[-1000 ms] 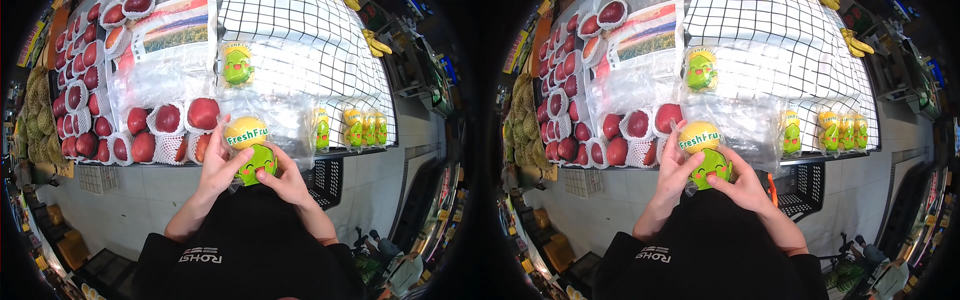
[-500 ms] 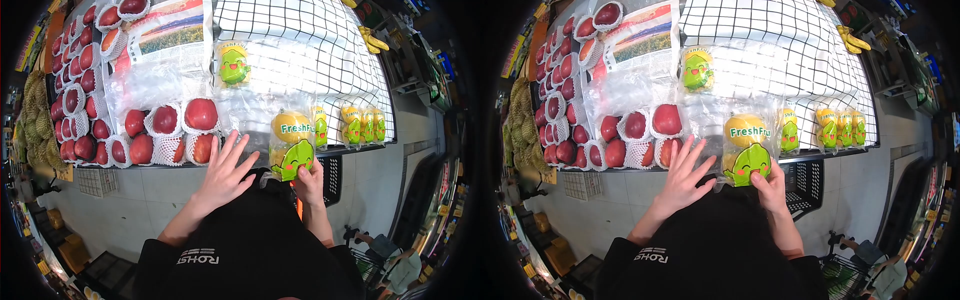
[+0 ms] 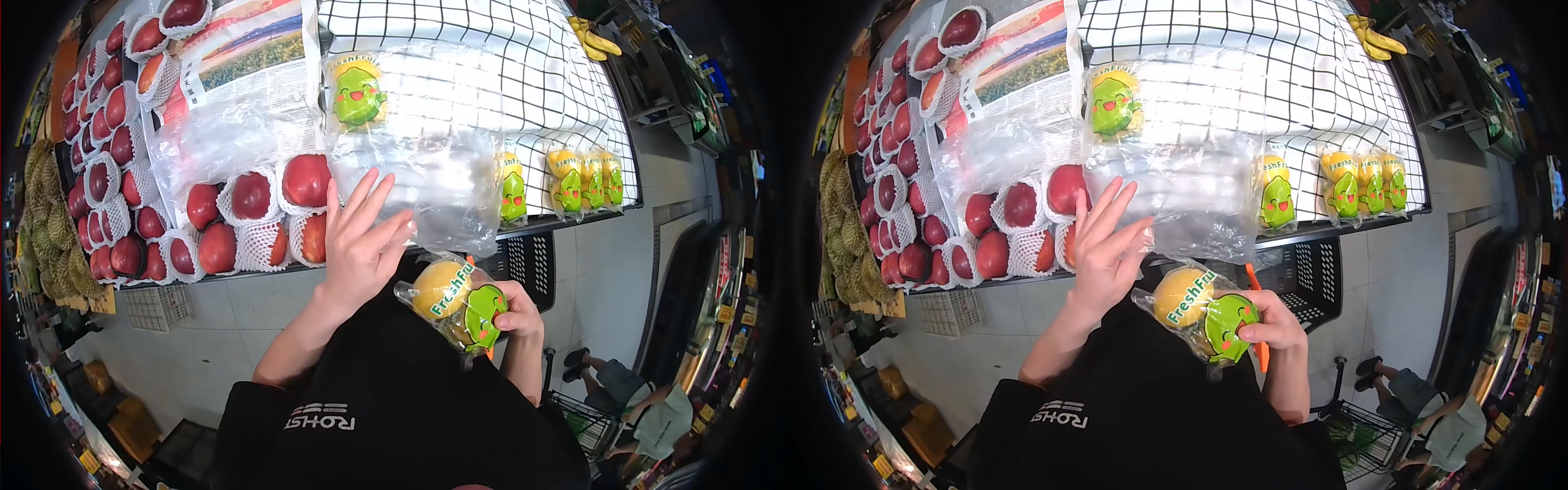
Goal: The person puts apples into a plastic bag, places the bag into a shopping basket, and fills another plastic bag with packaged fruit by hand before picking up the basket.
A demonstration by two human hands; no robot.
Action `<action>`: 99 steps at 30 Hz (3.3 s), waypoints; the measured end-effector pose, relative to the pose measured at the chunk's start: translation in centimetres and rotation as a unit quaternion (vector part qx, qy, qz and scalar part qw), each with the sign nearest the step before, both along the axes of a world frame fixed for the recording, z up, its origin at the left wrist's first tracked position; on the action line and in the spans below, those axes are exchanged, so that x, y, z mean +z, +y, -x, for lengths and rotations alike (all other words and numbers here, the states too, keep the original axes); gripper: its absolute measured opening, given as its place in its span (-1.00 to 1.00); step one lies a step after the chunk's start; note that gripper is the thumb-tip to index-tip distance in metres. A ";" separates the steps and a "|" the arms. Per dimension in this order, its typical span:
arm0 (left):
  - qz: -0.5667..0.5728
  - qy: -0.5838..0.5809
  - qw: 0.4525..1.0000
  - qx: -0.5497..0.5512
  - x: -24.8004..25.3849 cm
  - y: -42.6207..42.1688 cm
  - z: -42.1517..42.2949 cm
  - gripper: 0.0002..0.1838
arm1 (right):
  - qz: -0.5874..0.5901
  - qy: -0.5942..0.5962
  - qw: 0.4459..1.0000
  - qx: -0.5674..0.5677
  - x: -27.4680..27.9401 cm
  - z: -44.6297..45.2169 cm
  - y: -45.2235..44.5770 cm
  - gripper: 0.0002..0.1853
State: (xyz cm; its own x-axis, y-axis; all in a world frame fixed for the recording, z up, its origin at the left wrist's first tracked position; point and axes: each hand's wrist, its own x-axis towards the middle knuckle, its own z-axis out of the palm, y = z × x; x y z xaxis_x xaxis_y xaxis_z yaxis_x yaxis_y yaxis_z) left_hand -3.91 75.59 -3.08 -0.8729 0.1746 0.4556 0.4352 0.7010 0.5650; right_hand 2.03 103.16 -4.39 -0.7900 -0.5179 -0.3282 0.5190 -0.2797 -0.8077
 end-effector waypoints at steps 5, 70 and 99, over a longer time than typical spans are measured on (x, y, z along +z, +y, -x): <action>-0.047 -0.028 0.998 -0.039 3.1 0.0 1.4 -0.80 | 0.047 0.005 0.993 0.110 -0.3 1.4 -1.3 -0.39; -0.172 -0.023 0.967 -0.187 1.9 -0.6 0.8 -0.69 | -0.664 0.577 0.468 -0.081 -8.0 23.3 -12.1 -0.55; -0.001 0.043 0.996 -0.081 1.8 3.4 -0.1 -0.52 | -0.593 0.219 0.758 -0.159 -7.2 11.5 3.2 -0.02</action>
State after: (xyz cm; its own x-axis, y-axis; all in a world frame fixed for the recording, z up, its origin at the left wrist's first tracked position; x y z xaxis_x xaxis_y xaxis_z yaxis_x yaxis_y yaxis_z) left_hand -3.78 78.99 -1.24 -0.7907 0.3098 0.5280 0.5899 0.6161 0.5219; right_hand -9.45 106.38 -11.58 -0.9808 0.1760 -0.0838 0.1866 0.7235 -0.6646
